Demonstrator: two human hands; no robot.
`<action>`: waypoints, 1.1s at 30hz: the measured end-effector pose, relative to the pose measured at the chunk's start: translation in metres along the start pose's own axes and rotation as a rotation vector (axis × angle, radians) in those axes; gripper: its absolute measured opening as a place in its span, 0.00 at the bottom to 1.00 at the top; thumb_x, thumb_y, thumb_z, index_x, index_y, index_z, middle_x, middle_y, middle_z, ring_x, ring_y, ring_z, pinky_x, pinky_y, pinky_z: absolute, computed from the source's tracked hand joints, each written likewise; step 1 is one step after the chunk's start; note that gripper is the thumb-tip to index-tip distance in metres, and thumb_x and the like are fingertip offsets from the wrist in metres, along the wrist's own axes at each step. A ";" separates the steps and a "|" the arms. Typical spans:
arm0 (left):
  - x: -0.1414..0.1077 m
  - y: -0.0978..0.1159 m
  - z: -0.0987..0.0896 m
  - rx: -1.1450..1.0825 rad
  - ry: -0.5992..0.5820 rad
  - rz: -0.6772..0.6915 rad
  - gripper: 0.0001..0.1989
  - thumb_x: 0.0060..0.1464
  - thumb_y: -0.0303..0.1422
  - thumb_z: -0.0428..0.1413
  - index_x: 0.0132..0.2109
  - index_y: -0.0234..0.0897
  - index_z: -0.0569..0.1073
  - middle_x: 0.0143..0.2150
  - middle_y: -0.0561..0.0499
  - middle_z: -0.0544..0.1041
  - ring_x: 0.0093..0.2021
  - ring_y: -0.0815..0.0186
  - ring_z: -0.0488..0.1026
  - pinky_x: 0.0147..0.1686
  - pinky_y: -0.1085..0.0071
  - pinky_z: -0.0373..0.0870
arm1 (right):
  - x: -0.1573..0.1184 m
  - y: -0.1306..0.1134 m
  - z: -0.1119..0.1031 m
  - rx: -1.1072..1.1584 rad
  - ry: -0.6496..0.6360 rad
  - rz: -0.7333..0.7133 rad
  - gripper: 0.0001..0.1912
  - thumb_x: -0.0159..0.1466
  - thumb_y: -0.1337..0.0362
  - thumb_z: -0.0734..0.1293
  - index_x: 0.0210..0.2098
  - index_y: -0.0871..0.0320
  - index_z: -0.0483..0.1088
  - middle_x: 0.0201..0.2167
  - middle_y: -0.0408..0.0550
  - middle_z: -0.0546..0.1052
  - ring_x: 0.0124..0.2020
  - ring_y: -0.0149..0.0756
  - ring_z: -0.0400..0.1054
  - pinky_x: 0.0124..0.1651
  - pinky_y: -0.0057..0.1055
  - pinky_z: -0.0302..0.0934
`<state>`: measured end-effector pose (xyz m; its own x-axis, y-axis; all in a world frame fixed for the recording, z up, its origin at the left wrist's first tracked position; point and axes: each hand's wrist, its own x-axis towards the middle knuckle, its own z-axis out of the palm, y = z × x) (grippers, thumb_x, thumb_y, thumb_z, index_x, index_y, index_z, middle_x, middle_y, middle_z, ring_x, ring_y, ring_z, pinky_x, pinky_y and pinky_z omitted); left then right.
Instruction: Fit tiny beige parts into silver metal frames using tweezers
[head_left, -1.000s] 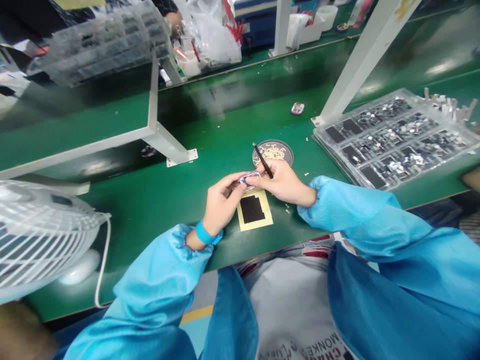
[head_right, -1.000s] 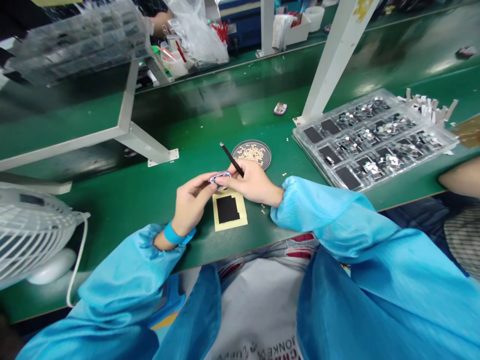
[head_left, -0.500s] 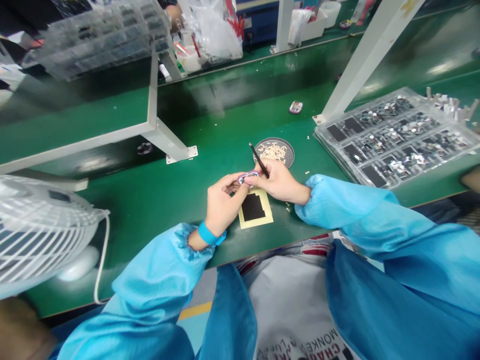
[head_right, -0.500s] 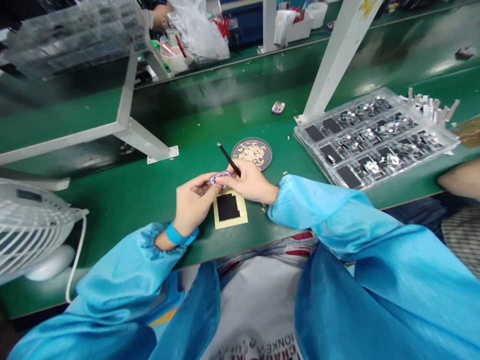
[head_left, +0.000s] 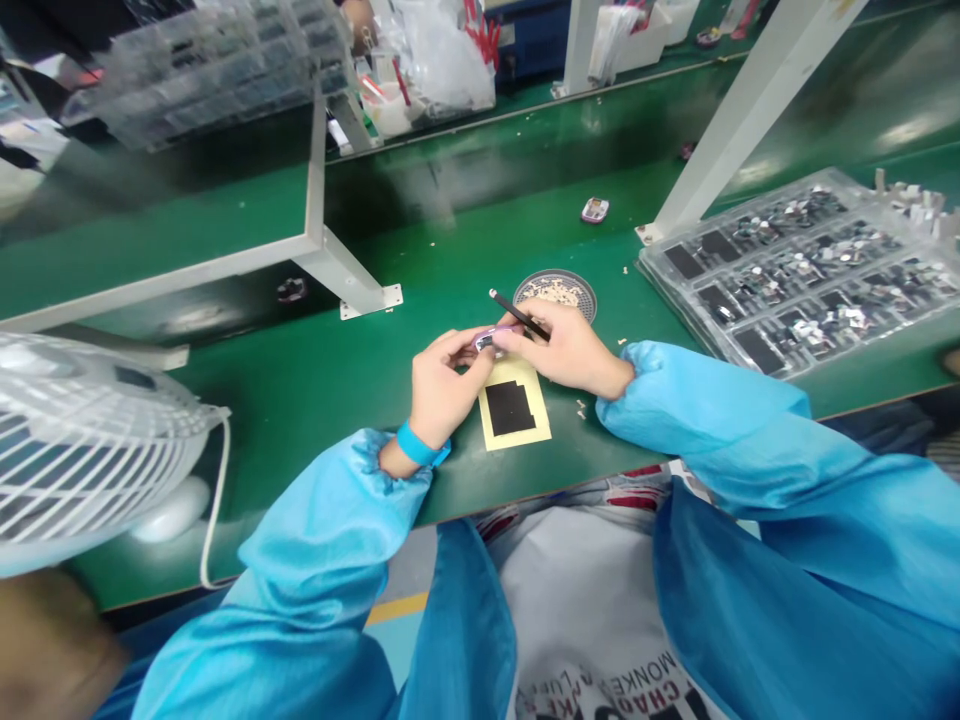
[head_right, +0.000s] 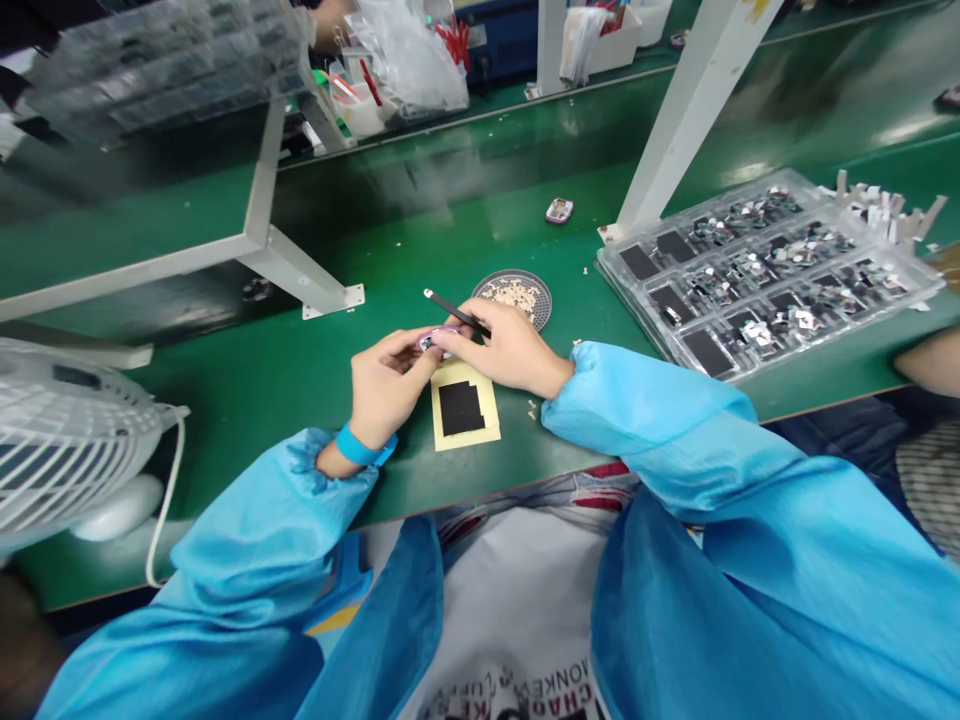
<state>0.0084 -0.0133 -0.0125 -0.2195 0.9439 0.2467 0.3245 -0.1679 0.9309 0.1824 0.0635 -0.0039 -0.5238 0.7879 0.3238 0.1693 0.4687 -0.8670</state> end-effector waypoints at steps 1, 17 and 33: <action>0.000 0.001 -0.001 0.043 0.005 0.024 0.11 0.56 0.32 0.63 0.46 0.37 0.84 0.37 0.49 0.80 0.35 0.68 0.77 0.36 0.72 0.76 | -0.001 0.001 0.000 0.003 0.005 0.005 0.14 0.68 0.54 0.68 0.36 0.60 0.75 0.30 0.44 0.74 0.32 0.33 0.66 0.36 0.31 0.58; -0.003 0.008 -0.004 0.305 -0.032 0.197 0.11 0.58 0.28 0.59 0.47 0.41 0.83 0.35 0.52 0.77 0.33 0.67 0.71 0.37 0.70 0.71 | -0.003 0.009 -0.011 -0.165 -0.039 -0.312 0.09 0.68 0.57 0.69 0.39 0.56 0.77 0.34 0.48 0.75 0.37 0.38 0.68 0.42 0.37 0.63; 0.002 0.000 -0.005 0.276 -0.052 0.110 0.09 0.57 0.30 0.60 0.43 0.38 0.84 0.30 0.53 0.75 0.29 0.69 0.70 0.30 0.72 0.69 | 0.006 0.010 -0.027 -0.190 -0.224 -0.268 0.09 0.70 0.59 0.68 0.39 0.58 0.75 0.36 0.48 0.75 0.38 0.37 0.68 0.43 0.34 0.60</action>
<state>0.0037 -0.0132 -0.0108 -0.1242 0.9388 0.3212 0.5830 -0.1929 0.7893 0.2037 0.0834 -0.0007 -0.7360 0.5307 0.4203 0.1424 0.7284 -0.6702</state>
